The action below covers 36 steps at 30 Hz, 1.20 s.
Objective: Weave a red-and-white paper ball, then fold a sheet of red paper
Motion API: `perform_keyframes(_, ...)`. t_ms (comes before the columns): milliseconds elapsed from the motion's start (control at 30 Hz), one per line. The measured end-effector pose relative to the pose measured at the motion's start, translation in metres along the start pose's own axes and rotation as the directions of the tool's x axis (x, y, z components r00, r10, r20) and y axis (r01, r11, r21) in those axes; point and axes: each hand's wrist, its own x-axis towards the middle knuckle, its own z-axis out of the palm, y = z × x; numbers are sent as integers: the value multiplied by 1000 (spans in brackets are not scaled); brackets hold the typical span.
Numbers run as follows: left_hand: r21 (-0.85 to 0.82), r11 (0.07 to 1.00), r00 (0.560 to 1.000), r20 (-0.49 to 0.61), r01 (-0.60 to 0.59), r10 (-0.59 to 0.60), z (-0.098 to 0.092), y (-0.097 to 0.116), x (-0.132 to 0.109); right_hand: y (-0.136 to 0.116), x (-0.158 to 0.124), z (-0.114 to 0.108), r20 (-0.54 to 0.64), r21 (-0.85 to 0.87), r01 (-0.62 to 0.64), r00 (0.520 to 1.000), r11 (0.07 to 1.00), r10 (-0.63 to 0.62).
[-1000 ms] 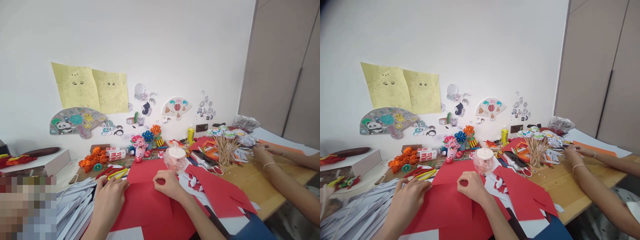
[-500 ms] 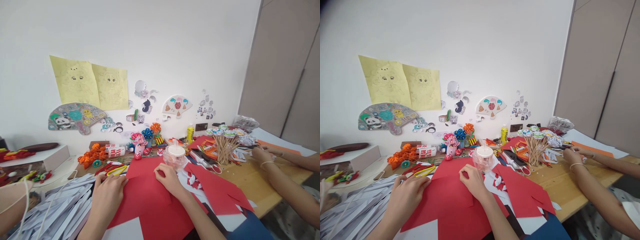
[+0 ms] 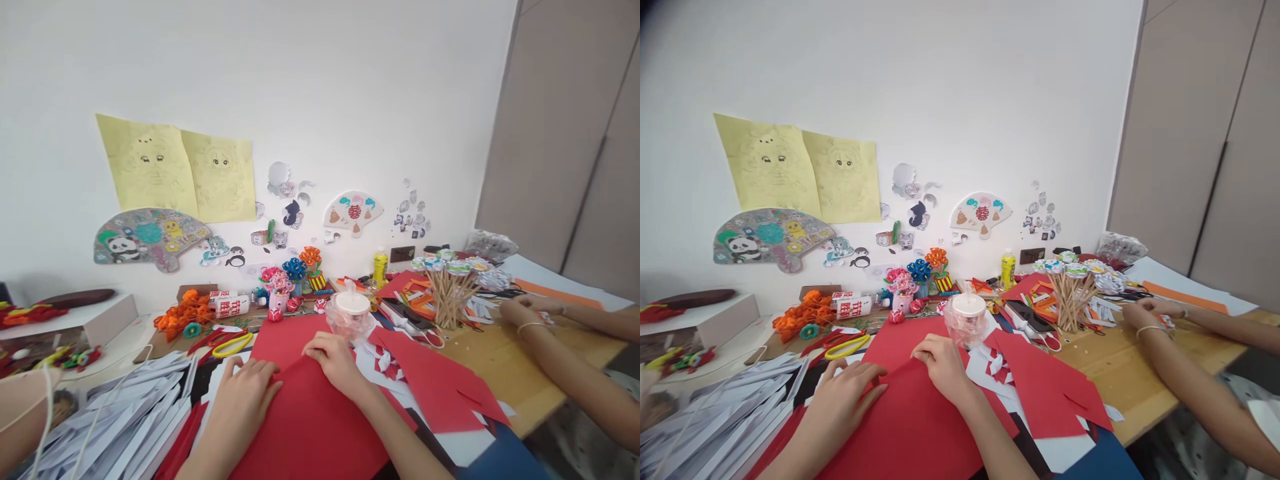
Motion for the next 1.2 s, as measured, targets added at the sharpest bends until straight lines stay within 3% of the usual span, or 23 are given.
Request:
perform_keyframes(200,-3,1000,1000,5,3,-3,1,16,3,-8,-2,6,82,51,29,996,998,-33)
perform_keyframes(367,-186,981,997,-51,54,-64,3,14,2,-17,-1,1,94,92,23,995,995,-31)
perform_keyframes(900,-465,855,970,40,232,-242,0,16,8,-16,0,1,60,147,21,998,989,-30)
perform_keyframes(1200,-536,804,964,75,256,-257,-2,19,8,-13,0,3,73,153,27,997,988,-39)
